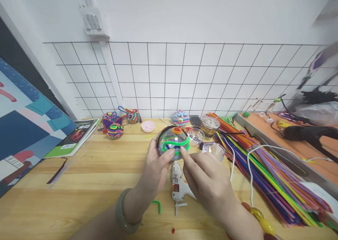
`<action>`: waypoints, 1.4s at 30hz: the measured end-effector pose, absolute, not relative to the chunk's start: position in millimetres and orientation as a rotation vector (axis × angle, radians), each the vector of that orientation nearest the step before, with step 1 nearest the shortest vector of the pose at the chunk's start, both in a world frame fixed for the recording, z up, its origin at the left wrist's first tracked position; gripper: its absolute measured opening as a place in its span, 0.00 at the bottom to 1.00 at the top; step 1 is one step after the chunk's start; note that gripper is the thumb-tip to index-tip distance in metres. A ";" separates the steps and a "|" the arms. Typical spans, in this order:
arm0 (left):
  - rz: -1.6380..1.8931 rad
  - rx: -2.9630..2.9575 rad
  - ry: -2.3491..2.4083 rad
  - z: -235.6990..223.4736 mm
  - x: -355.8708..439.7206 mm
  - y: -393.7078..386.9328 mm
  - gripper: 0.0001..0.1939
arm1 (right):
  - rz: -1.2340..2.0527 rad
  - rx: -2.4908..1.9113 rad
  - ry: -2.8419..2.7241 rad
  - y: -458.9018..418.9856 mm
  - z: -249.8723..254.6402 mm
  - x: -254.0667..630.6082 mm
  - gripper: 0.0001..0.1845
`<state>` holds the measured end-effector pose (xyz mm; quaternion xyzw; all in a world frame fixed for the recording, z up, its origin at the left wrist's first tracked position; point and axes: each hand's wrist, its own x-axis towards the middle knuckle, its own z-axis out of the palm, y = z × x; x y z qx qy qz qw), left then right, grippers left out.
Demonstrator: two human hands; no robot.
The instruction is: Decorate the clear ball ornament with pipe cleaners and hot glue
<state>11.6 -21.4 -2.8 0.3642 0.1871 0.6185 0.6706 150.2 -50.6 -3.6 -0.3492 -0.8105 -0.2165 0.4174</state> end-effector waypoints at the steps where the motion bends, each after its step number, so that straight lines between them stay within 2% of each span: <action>1: 1.389 0.824 0.411 -2.6 11.3 -21.4 0.25 | -0.547 -0.873 -2.032 -50.7 -3.6 150.2 0.20; 5: 1.374 0.803 0.339 -1.8 10.5 -20.6 0.20 | -0.565 -0.883 -2.021 -50.3 -3.6 150.2 0.21; 14: 1.379 0.749 0.295 0.1 11.6 -21.1 0.21 | -0.579 -0.883 -2.018 -49.0 -4.5 149.7 0.21; 22: 1.404 0.754 0.360 -1.4 14.2 -21.1 0.17 | -0.599 -0.900 -2.022 -46.4 -9.0 149.7 0.23; 30: 1.374 0.789 0.361 -3.3 13.2 -21.2 0.15 | -0.638 -0.899 -2.001 -45.8 -8.7 148.6 0.20; 42: 1.368 0.753 0.319 -2.6 13.2 -22.3 0.20 | -0.610 -0.915 -2.033 -46.2 -10.6 150.4 0.19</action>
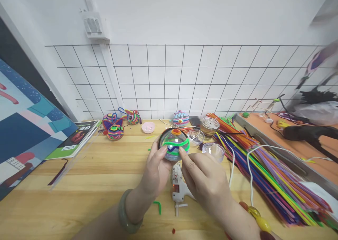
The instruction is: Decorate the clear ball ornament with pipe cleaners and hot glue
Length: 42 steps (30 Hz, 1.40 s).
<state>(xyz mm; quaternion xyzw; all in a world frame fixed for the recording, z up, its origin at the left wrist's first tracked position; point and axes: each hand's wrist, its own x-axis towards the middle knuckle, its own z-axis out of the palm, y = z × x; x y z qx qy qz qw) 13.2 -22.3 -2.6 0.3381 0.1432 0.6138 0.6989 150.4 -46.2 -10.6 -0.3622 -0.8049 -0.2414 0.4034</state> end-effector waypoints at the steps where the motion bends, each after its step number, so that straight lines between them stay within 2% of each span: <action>1: 1.364 0.754 0.309 -3.1 13.2 -22.4 0.20 | -0.606 -0.916 -2.034 -46.2 -10.8 150.3 0.19; 13: 1.309 0.789 0.269 -6.0 14.0 -20.6 0.27 | -0.608 -0.905 -2.021 -47.1 -9.1 148.6 0.19; 20: 1.306 0.841 0.309 -7.4 13.6 -20.5 0.21 | -0.607 -0.903 -2.031 -47.7 -9.2 148.1 0.19; 27: 1.309 0.814 0.318 -6.1 14.6 -21.2 0.25 | -0.612 -0.899 -2.023 -48.0 -8.4 147.3 0.19; 37: 1.316 0.783 0.375 -5.4 15.5 -22.5 0.22 | -0.623 -0.909 -2.047 -49.0 -7.9 144.8 0.18; 42: 1.309 0.778 0.371 -6.9 15.9 -21.6 0.26 | -0.616 -0.906 -2.038 -49.5 -6.6 143.8 0.18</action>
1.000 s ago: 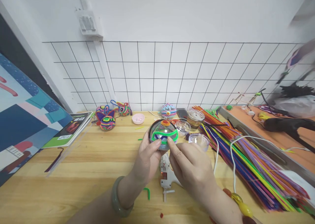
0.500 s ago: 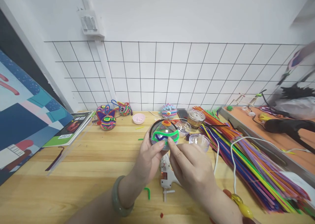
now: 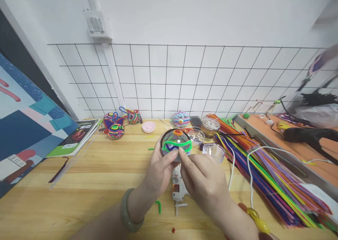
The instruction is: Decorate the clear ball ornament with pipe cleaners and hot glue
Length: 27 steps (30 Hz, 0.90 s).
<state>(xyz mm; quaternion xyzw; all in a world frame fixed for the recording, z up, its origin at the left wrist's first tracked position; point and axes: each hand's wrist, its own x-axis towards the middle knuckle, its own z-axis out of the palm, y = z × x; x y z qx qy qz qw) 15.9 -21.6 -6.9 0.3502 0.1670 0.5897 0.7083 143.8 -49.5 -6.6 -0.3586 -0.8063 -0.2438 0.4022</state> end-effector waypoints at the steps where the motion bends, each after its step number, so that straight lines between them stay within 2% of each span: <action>1: 1.309 0.774 0.371 -7.2 15.7 -21.4 0.27 | -0.611 -0.910 -2.036 -49.5 -6.6 143.5 0.18; 9: 1.304 0.766 0.344 -5.7 14.6 -20.9 0.31 | -0.460 -0.916 -2.012 -49.8 -7.4 141.8 0.17; 27: 1.299 0.794 0.417 -6.9 14.2 -16.4 0.29 | -0.397 -0.891 -1.991 -46.9 -6.5 145.9 0.11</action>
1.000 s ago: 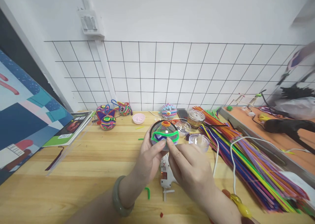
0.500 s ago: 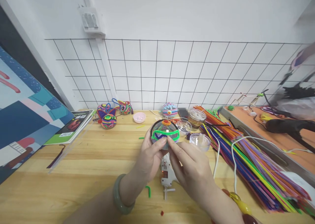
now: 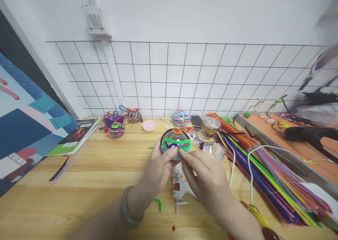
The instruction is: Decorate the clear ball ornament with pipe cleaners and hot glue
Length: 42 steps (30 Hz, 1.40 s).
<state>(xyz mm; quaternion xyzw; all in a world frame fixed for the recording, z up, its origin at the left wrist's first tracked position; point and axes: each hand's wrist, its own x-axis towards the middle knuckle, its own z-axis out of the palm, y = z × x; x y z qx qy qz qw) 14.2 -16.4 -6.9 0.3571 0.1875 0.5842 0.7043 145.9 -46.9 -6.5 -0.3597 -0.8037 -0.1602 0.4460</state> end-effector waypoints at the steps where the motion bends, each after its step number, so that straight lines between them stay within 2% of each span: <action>1: 1.297 0.802 0.422 -7.0 14.0 -16.6 0.29 | -0.387 -0.888 -1.995 -46.7 -5.3 146.5 0.11; 19: 1.074 0.916 0.550 -5.9 2.3 -9.9 0.20 | -0.149 -0.910 -2.226 -47.6 20.7 172.5 0.11; 28: 0.867 0.956 0.609 -3.7 -3.2 -4.0 0.21 | -0.116 -0.936 -2.383 -49.1 29.3 180.1 0.13; 42: 0.755 0.991 0.593 0.3 -7.8 -4.0 0.21 | 0.064 -0.870 -2.392 -47.9 31.0 182.1 0.08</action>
